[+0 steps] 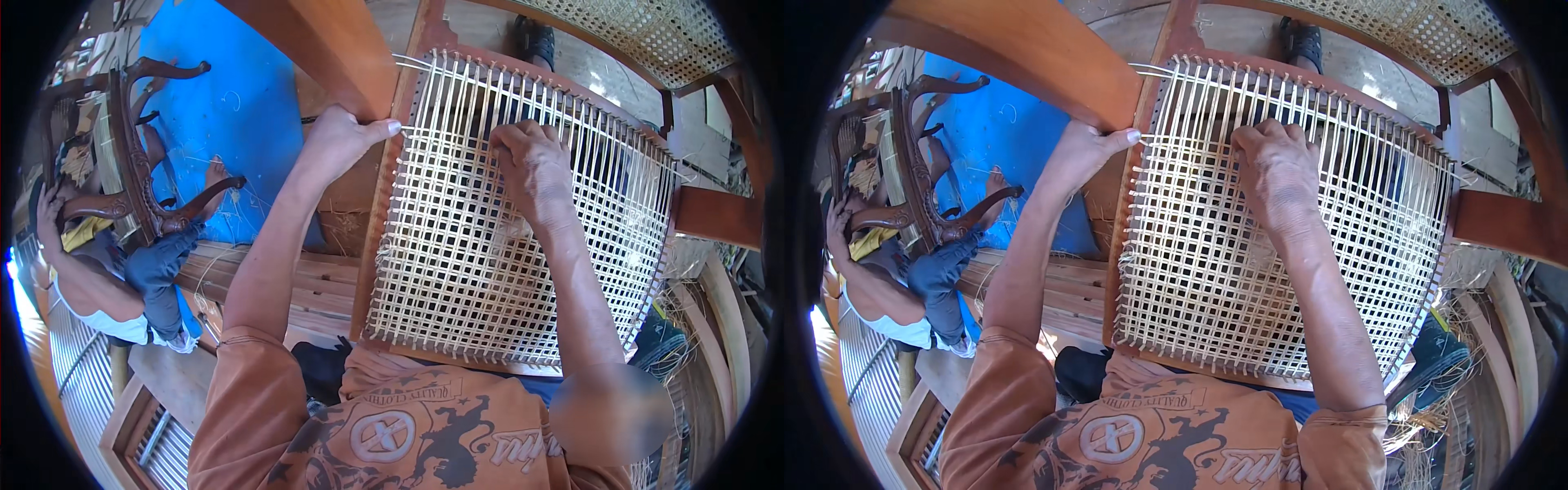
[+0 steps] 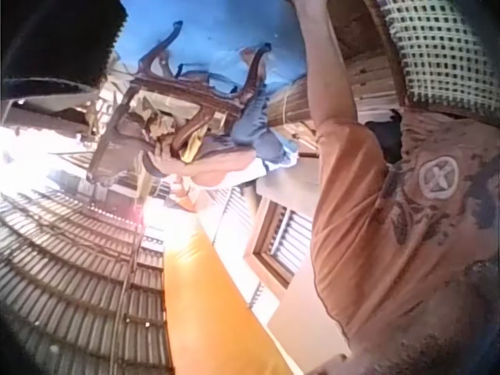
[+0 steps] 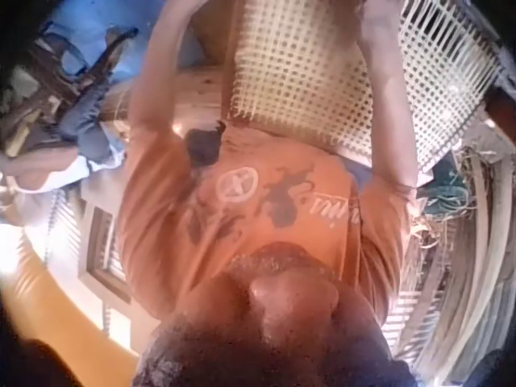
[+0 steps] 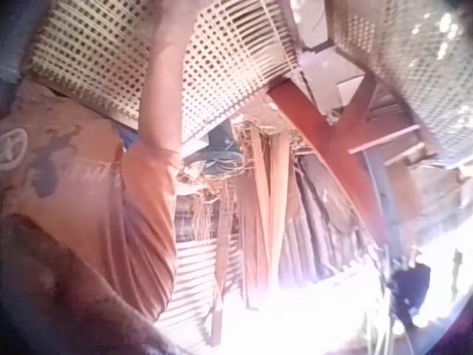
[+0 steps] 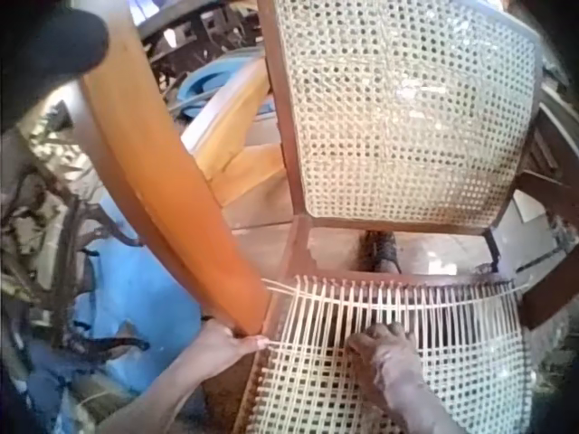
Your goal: Weaving cane strips to create a seat for a wooden chair frame.
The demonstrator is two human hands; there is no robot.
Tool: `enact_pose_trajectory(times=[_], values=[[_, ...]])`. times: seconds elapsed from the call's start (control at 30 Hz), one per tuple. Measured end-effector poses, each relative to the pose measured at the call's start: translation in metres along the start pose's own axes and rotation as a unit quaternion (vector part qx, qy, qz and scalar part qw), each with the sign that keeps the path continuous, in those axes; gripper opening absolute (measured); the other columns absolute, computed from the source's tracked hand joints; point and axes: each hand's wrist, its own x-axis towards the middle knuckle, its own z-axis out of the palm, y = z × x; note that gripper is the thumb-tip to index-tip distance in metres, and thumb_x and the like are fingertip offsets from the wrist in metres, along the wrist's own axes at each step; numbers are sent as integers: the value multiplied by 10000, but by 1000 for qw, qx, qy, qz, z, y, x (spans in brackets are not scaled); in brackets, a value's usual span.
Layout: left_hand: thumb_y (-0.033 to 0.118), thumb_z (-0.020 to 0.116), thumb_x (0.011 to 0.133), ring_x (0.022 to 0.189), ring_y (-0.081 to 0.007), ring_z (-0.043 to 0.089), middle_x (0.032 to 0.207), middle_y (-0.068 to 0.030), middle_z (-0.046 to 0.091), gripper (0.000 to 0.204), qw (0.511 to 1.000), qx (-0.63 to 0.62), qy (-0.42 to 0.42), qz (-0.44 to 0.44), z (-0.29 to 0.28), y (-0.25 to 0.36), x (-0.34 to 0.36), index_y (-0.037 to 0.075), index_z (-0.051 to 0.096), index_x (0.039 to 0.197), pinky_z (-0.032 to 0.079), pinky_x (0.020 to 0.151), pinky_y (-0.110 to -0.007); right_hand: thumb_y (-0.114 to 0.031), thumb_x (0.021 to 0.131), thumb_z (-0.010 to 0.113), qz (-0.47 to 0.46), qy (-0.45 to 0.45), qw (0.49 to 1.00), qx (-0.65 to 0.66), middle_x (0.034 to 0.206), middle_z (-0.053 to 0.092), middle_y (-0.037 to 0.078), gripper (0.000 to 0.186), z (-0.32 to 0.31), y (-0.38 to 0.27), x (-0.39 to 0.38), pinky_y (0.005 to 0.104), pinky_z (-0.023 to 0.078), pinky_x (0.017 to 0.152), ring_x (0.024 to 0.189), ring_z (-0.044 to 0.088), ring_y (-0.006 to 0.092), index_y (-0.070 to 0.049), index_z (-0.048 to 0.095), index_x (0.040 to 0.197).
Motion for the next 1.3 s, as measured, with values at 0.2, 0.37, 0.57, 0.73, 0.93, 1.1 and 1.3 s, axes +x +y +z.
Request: enact_pose_trajectory(times=[0.2, 0.37, 0.57, 0.73, 0.93, 1.1, 1.3], values=[[268, 675, 762, 874, -235, 614, 954, -151, 650, 371, 999, 39, -2, -22, -6, -2, -1, -4, 623, 1010, 451, 794, -316, -90, 802, 585, -43, -27, 999, 2, 867, 611, 91, 150, -16, 1, 5, 353, 449, 790, 845, 571, 254, -76, 644, 940], [315, 692, 742, 850, -253, 625, 936, -160, 651, 426, 998, 47, -11, -48, -9, -7, -1, 12, 625, 1034, 467, 760, -334, -176, 794, 618, -45, -1, 996, 78, 687, 603, 125, 138, 1, -26, 26, 356, 482, 617, 641, 600, 255, -49, 629, 848], [326, 700, 726, 878, -258, 624, 943, -163, 650, 456, 999, 36, -17, -20, -10, -8, 0, 13, 615, 1047, 466, 772, -333, -262, 801, 620, 42, -15, 999, -3, 620, 595, 146, 223, 20, -44, 27, 378, 473, 540, 562, 602, 279, -50, 552, 786], [340, 686, 726, 914, -257, 618, 967, -161, 647, 456, 997, 53, -22, -47, -10, -3, -2, 27, 618, 1050, 466, 800, -338, -200, 799, 609, 55, -10, 998, 5, 653, 601, 164, 157, 23, -44, 31, 371, 477, 566, 604, 607, 300, -56, 550, 795], [356, 652, 742, 953, -259, 608, 1010, -172, 634, 447, 996, 76, -26, -23, -5, -5, 1, 21, 621, 1037, 463, 816, -333, -106, 855, 566, 177, 58, 925, 330, 719, 547, -27, 139, -43, 12, -60, 178, 391, 569, 614, 454, 35, -26, 582, 968], [337, 667, 784, 948, -195, 578, 1059, -131, 614, 489, 990, 123, -24, -60, 4, 0, 2, -44, 589, 1081, 430, 821, -298, -110, 855, 568, 346, 267, 838, 325, 693, 522, -28, 143, -108, 81, -278, 180, 380, 550, 605, 451, 37, -9, 588, 954], [451, 679, 751, 402, -50, 337, 559, 47, 417, 355, 988, 93, -33, -122, 2, -6, 10, 107, 594, 771, 252, 363, -224, -119, 845, 546, 535, 303, 760, 210, 670, 552, 43, 144, -62, 90, -475, 253, 423, 565, 593, 498, 106, -1, 592, 914]])
